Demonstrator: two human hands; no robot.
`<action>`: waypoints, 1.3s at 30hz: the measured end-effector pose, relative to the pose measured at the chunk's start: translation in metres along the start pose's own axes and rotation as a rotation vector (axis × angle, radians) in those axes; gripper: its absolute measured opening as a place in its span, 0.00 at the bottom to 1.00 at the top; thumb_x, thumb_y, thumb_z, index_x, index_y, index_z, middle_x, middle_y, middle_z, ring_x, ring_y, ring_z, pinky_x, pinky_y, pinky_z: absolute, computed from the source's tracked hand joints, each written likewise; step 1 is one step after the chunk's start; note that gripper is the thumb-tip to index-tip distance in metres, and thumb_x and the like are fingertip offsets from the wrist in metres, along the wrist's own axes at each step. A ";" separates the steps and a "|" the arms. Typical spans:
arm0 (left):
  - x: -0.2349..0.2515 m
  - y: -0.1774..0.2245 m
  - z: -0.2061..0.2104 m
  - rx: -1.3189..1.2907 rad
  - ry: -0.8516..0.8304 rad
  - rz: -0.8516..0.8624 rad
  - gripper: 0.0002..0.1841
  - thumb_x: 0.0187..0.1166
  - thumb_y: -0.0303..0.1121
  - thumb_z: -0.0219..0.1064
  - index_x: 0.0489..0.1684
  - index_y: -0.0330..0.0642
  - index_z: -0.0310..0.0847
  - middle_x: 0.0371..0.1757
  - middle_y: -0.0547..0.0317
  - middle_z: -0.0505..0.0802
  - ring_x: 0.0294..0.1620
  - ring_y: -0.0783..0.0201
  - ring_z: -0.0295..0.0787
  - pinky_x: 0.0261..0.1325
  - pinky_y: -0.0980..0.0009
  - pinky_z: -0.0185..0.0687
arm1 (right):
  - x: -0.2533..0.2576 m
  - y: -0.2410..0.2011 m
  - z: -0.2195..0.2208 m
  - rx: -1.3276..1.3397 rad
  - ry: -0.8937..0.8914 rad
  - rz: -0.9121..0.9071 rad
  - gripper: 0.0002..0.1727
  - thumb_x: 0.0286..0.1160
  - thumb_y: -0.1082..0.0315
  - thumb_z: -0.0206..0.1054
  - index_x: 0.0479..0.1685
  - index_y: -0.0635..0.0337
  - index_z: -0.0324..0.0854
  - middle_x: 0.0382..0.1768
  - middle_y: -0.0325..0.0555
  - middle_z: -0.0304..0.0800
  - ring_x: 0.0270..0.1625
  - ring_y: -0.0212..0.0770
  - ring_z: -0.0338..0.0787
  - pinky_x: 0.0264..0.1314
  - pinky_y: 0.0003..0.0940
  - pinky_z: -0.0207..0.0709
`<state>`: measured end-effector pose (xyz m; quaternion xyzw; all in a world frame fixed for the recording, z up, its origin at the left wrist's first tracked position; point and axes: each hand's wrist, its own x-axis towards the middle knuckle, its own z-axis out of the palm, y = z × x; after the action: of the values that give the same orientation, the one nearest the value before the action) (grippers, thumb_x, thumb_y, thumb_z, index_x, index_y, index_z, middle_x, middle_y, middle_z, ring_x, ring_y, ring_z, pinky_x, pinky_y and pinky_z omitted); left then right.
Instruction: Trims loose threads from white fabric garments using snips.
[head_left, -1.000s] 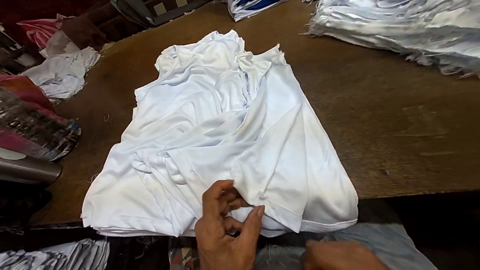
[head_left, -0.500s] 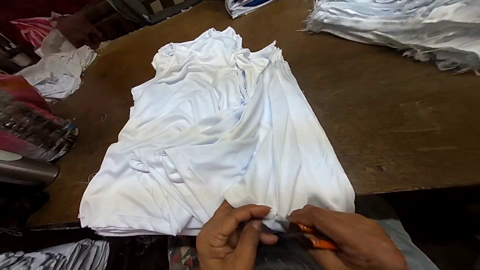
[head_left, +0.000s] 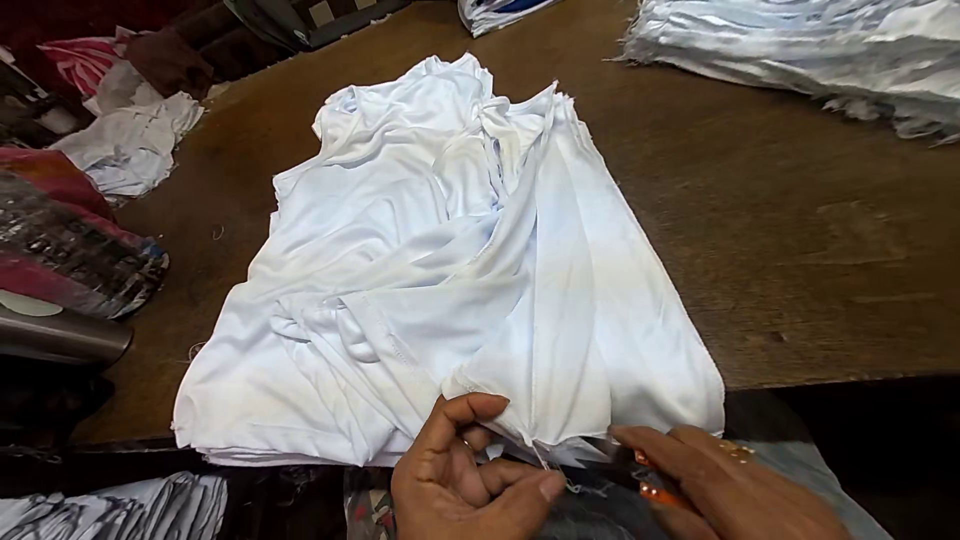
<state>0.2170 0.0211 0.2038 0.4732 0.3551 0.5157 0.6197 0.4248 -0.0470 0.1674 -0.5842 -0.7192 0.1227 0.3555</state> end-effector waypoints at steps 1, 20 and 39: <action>-0.001 0.001 -0.001 -0.009 0.007 -0.011 0.29 0.54 0.09 0.80 0.58 0.20 0.77 0.57 0.38 0.89 0.47 0.53 0.97 0.44 0.59 0.98 | -0.001 0.003 0.001 -0.058 0.028 -0.008 0.25 0.93 0.53 0.48 0.62 0.65 0.83 0.36 0.58 0.86 0.36 0.53 0.86 0.33 0.45 0.77; -0.010 0.006 0.001 -0.091 0.035 -0.082 0.32 0.53 0.08 0.78 0.63 0.20 0.72 0.58 0.39 0.89 0.47 0.56 0.97 0.44 0.61 0.98 | 0.010 -0.009 0.014 -0.155 0.132 -0.147 0.24 0.92 0.52 0.51 0.55 0.62 0.85 0.28 0.51 0.84 0.31 0.49 0.83 0.30 0.39 0.73; -0.011 0.012 0.004 -0.069 0.005 -0.132 0.37 0.51 0.05 0.76 0.68 0.19 0.67 0.63 0.36 0.86 0.43 0.54 0.97 0.40 0.61 0.98 | 0.026 -0.010 0.019 -0.083 0.179 -0.175 0.22 0.93 0.55 0.50 0.45 0.61 0.85 0.26 0.49 0.84 0.29 0.46 0.83 0.28 0.37 0.73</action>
<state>0.2144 0.0095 0.2156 0.4261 0.3690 0.4867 0.6673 0.4034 -0.0209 0.1690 -0.5422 -0.7372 0.0087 0.4030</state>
